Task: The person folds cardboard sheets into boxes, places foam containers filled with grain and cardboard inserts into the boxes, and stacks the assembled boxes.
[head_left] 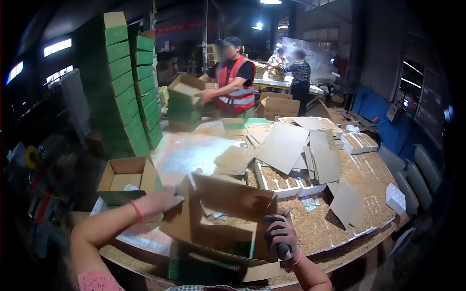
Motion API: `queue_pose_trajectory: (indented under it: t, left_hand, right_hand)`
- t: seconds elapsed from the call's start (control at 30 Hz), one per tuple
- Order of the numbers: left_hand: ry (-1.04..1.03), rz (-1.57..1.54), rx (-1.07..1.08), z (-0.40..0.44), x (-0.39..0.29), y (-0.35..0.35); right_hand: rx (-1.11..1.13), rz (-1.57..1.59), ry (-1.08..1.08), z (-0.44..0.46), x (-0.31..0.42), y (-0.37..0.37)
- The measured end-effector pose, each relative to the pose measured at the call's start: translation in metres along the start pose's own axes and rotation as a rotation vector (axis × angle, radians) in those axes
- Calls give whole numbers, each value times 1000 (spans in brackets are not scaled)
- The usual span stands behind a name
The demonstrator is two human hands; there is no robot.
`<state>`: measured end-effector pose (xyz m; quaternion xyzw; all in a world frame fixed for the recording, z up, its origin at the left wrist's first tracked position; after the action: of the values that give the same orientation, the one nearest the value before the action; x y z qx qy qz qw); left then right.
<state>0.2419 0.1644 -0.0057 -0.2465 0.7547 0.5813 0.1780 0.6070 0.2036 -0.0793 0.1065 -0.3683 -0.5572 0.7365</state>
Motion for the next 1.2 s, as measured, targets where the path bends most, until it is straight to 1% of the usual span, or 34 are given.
queue_pose_trajectory:
  t: [0.03, 0.07, 0.1, 0.13, 0.17, 0.2, 0.23, 0.27, 0.3, 0.33, 0.37, 0.43, 0.47, 0.5, 0.53, 0.57, 0.6, 0.63, 0.7, 0.73, 0.77, 0.8, 0.83, 0.87, 0.9, 0.93, 0.97, 1.0, 1.03, 1.07, 1.1, 1.13, 1.17, 1.2]
  left_hand:
    - [68, 13, 53, 4, 10, -19]
    - [-108, 10, -135, -1, 18, -61]
    - [-27, -179, -150, -9, -10, -67]
    - [-582, 128, -511, 1, -15, -91]
    - [-888, 167, -469, -5, -36, -102]
    - [-1224, 209, -390, -11, -57, -113]
    - [-1520, 254, -290, -17, -76, -124]
    - [-1569, 367, -101, -1, -79, -160]
    - [-1377, 172, 73, 8, -66, -213]
    - [-983, 158, 540, 23, -53, -239]
    - [-1062, 446, 394, 24, -54, -240]
    - [-1129, 715, 475, 33, -67, -228]
    - [-879, -85, 786, 40, -54, -218]
    - [-1080, -198, 840, 27, -65, -190]
    - [-1109, 184, 631, -1, -81, -173]
    - [-1104, 552, 409, -23, -95, -160]
    - [-960, 759, 306, -25, -104, -153]
    - [-961, 753, 303, -11, -96, -148]
    - [-907, 555, -214, 32, -58, -137]
    - [-747, 579, -209, 37, -34, -138]
    - [-587, 596, -212, 39, -11, -141]
    - [-589, 592, -225, 44, 10, -135]
    - [-639, 453, -287, 49, 32, -123]
    - [-681, 307, -331, 48, 50, -115]
    - [-688, 216, -364, 42, 57, -103]
    - [-763, 190, -351, 37, 65, -99]
    - [-840, 164, -336, 33, 70, -98]
    - [-832, -202, -446, 26, 64, -110]
    - [-795, -570, -542, 15, 64, -135]
    - [-483, -921, -340, 43, 161, -205]
    - [-484, -823, -277, 30, 145, -193]
    - [-491, -723, -215, 17, 127, -178]
    - [-539, -685, -337, 12, 129, -183]
    - [-578, -639, -464, 7, 132, -188]
  right_hand:
    - [-2, 52, 13, 4, 1, 0]
    - [160, -39, -32, 6, -4, -17]
    - [320, -129, -75, 7, -13, -40]
    - [634, -242, -176, -1, -16, -67]
    - [642, -391, -85, -22, -28, -87]
    - [310, -81, -239, -19, -47, -87]
    - [114, -204, -180, -3, -53, -70]
    - [-86, -334, -142, 14, -58, -53]
    - [-133, -887, 114, 52, -57, -20]
    - [-166, -933, -39, 86, -61, 6]
    - [-203, -974, -204, 102, -62, 20]
    - [138, -914, -614, 78, -95, -8]
    - [275, -918, -621, 68, -79, -14]
    - [268, -998, -507, 57, -59, -20]
    - [287, -993, -506, 20, -70, -42]
    - [506, -924, -648, -13, -80, -66]
    - [296, -866, -526, -17, -74, -64]
    - [302, -869, -524, -24, -77, -59]
    - [-205, -169, -719, -42, -85, -58]
    - [-438, -30, -870, -45, -56, -61]
    - [-455, 203, -896, -82, -59, -72]
    - [-536, 281, -1104, -151, -66, -117]
    - [-490, 805, -1182, -180, -49, -143]
    - [-441, 1262, -1335, -209, -30, -169]
    - [-448, 1741, -1475, -172, 0, -162]
    - [-459, 1726, -1380, -128, 12, -135]
    - [-473, 1505, -1219, -71, 24, -94]
    - [-480, 1264, -1069, -25, 35, -61]
    - [-436, 973, -955, 7, 44, -39]
    - [-286, 608, -906, 19, 46, -36]
    - [-166, 230, -854, 31, 48, -33]
    - [159, -32, -797, 51, 58, -49]
    - [490, -270, -731, 69, 68, -79]
    - [668, -357, -610, 66, 69, -121]
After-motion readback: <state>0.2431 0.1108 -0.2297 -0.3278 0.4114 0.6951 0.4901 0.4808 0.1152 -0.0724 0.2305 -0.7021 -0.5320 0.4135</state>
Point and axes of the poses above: each hand's wrist, its own z-axis towards the middle knuckle, its own y-axis out of the back of the hand, x = y × z, the point moved 1 cm from there along z, towards the middle knuckle, and after that the axes turned 3 degrees about -z, right-handed, at the moved point
